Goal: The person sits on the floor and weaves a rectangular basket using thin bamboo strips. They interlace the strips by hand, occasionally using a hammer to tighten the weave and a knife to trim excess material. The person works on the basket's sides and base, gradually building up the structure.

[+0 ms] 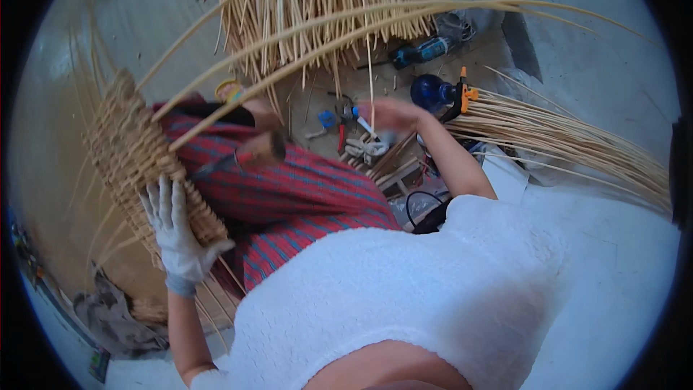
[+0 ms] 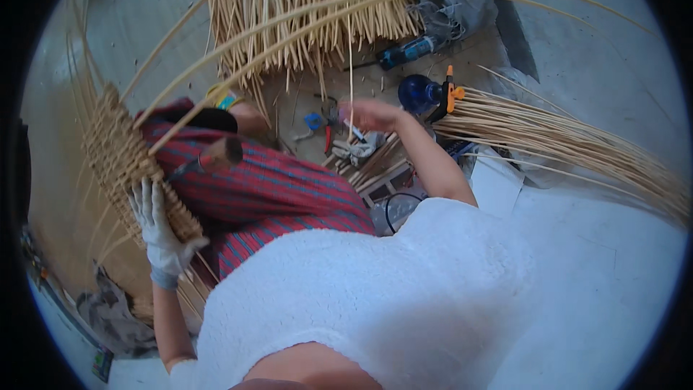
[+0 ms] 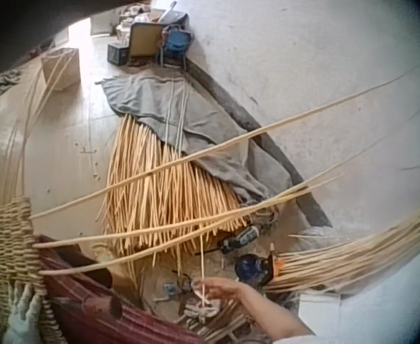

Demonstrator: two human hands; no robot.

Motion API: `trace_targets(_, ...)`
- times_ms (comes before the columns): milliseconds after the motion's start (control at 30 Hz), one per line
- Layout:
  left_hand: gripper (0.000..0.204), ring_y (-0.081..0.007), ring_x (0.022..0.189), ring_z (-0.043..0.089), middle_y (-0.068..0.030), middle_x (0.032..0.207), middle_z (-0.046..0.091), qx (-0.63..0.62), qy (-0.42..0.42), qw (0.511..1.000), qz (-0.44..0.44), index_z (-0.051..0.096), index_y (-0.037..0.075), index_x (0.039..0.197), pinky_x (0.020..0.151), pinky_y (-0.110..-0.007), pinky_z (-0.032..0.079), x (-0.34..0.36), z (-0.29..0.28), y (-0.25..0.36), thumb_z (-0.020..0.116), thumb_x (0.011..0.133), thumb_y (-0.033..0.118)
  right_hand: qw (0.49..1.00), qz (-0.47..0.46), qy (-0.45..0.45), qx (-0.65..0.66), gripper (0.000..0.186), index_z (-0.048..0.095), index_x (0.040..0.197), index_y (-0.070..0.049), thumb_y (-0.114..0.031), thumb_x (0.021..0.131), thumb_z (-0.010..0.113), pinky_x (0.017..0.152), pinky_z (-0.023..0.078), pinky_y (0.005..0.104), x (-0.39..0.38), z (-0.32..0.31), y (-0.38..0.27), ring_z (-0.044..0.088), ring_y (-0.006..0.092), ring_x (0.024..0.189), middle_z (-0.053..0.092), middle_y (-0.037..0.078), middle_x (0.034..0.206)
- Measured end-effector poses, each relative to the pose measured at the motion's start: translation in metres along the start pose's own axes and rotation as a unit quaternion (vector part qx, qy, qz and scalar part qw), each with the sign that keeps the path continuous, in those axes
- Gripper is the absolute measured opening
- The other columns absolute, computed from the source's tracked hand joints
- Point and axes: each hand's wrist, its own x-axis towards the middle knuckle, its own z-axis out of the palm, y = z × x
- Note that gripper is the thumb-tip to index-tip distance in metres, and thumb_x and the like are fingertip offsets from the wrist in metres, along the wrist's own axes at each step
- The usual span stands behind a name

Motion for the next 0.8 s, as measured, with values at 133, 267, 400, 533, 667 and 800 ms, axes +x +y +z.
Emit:
trace_targets(133,0.127,-0.0483,0.155,0.017,-0.0226,0.166,0.03,0.001,0.029,0.999,0.035,0.032,0.001,0.159,0.127,-0.058,0.011,0.007,0.001,0.001,0.061,0.07,0.088,0.981,-0.161,-0.082,0.068,0.035,0.059,0.139,-0.009,-0.025,0.108,0.057,0.071,0.058,0.0225,0.003,0.009,-0.039,0.07,0.0106,0.085,0.072,0.005,0.102)
trace_targets(267,0.119,-0.0463,0.154,0.023,-0.023,0.164,0.033,-0.005,0.058,0.998,0.031,0.035,0.002,0.159,0.127,-0.058,0.012,0.0,0.004,0.004,0.06,0.076,0.084,0.959,-0.239,-0.118,0.1,0.022,0.061,0.125,-0.01,-0.022,0.107,0.059,0.072,0.058,0.0225,-0.047,0.12,-0.065,0.071,0.0112,0.086,0.072,0.005,0.102)
trace_targets(400,0.112,-0.045,0.151,0.032,-0.0205,0.162,0.039,-0.011,0.058,0.998,0.013,0.037,0.007,0.159,0.127,-0.058,0.014,-0.001,-0.002,0.002,0.065,0.078,0.079,0.863,-0.43,-0.262,-0.038,0.028,0.055,0.101,-0.011,-0.005,0.088,0.079,0.065,0.055,0.0305,-0.13,0.247,-0.047,0.068,0.0206,0.075,0.067,0.006,0.089)
trace_targets(533,0.112,-0.0417,0.153,0.029,-0.0178,0.163,0.037,-0.016,0.075,0.996,0.047,0.039,0.01,0.159,0.128,-0.055,0.012,-0.006,0.006,-0.01,0.067,0.075,0.078,0.558,-0.66,-0.273,-0.422,0.039,0.059,0.099,-0.014,-0.015,0.077,0.091,0.058,0.054,0.0284,-0.178,0.327,-0.03,0.074,0.0208,0.074,0.076,0.009,0.089)
trace_targets(667,0.116,-0.0372,0.156,0.025,-0.0135,0.166,0.034,-0.029,0.088,0.995,0.021,0.036,0.015,0.161,0.129,-0.056,0.01,-0.019,0.015,-0.01,0.07,0.07,0.08,0.347,-0.745,-0.176,-0.541,0.038,0.061,0.103,-0.014,-0.014,0.078,0.09,0.06,0.053,0.0285,-0.18,0.364,-0.035,0.072,0.0161,0.074,0.076,0.006,0.099)
trace_targets(800,0.122,-0.0354,0.157,0.022,-0.0122,0.167,0.032,-0.024,0.083,0.996,0.006,0.035,0.018,0.162,0.13,-0.055,0.01,-0.023,0.014,-0.008,0.066,0.065,0.086,0.315,-0.763,-0.087,-0.558,0.033,0.063,0.102,-0.012,-0.011,0.081,0.088,0.064,0.054,0.0293,-0.152,0.369,-0.047,0.072,0.0187,0.075,0.076,0.006,0.1)
